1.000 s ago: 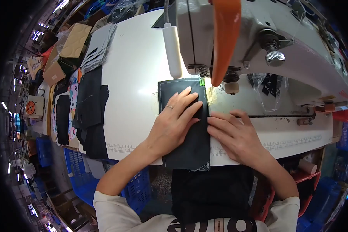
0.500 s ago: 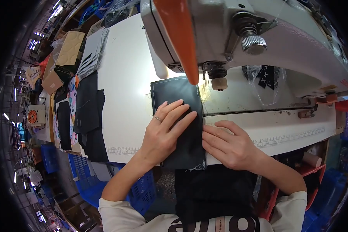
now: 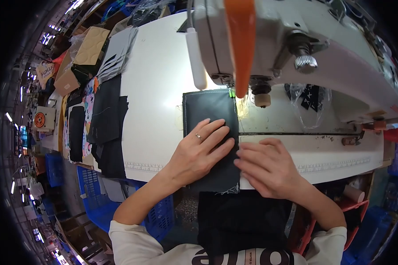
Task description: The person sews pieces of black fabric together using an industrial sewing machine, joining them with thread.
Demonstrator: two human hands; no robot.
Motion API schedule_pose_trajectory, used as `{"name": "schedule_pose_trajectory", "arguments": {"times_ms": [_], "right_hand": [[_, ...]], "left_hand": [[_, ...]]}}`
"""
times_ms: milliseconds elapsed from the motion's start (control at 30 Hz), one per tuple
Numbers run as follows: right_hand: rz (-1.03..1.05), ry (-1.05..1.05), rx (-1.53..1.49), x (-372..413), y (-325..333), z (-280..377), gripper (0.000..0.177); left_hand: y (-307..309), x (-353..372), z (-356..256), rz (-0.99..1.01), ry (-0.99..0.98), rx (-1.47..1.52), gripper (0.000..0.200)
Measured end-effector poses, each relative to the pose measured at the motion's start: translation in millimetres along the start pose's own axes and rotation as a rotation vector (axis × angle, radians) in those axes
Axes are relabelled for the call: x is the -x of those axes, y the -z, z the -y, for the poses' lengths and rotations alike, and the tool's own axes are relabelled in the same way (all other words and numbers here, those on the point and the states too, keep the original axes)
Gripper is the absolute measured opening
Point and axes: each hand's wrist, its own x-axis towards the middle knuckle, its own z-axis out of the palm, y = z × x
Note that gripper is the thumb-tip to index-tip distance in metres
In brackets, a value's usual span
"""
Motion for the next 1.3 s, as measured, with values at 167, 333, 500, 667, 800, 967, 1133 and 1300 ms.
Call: {"name": "schedule_pose_trajectory", "arguments": {"times_ms": [167,333,500,667,800,967,1133,1300], "right_hand": [[0.124,0.033,-0.065,-6.0,-4.6,-2.8,0.029],[0.151,0.029,-0.060,-6.5,-2.6,-3.6,0.029],[0.157,0.005,-0.050,-9.5,-1.5,-2.0,0.028],[0.134,-0.009,-0.054,-18.4,-4.3,-14.0,0.027],[0.136,0.008,-0.021,-24.4,-4.3,-25.8,0.025],[0.117,-0.035,-0.062,-32.1,-0.6,-36.0,0.027],[0.055,-0.164,-0.032,-12.1,8.6,-19.5,0.031],[0.071,-0.241,-0.006,13.5,14.3,-1.0,0.034]], "left_hand": [[6.9,-13.9,13.5,0.017,0.138,0.083,0.053],[5.3,-15.9,22.2,0.053,0.122,0.070,0.069],[4.4,-16.5,25.9,0.073,0.120,0.050,0.071],[2.4,-25.3,39.2,0.089,0.144,0.033,0.072],[-0.4,-34.3,48.2,0.077,0.153,0.022,0.071],[2.3,-45.5,53.2,0.114,0.182,-0.004,0.068],[12.0,-31.2,29.3,0.000,0.167,0.099,0.051],[14.0,5.4,-18.6,-0.041,0.119,0.260,0.037]]}}
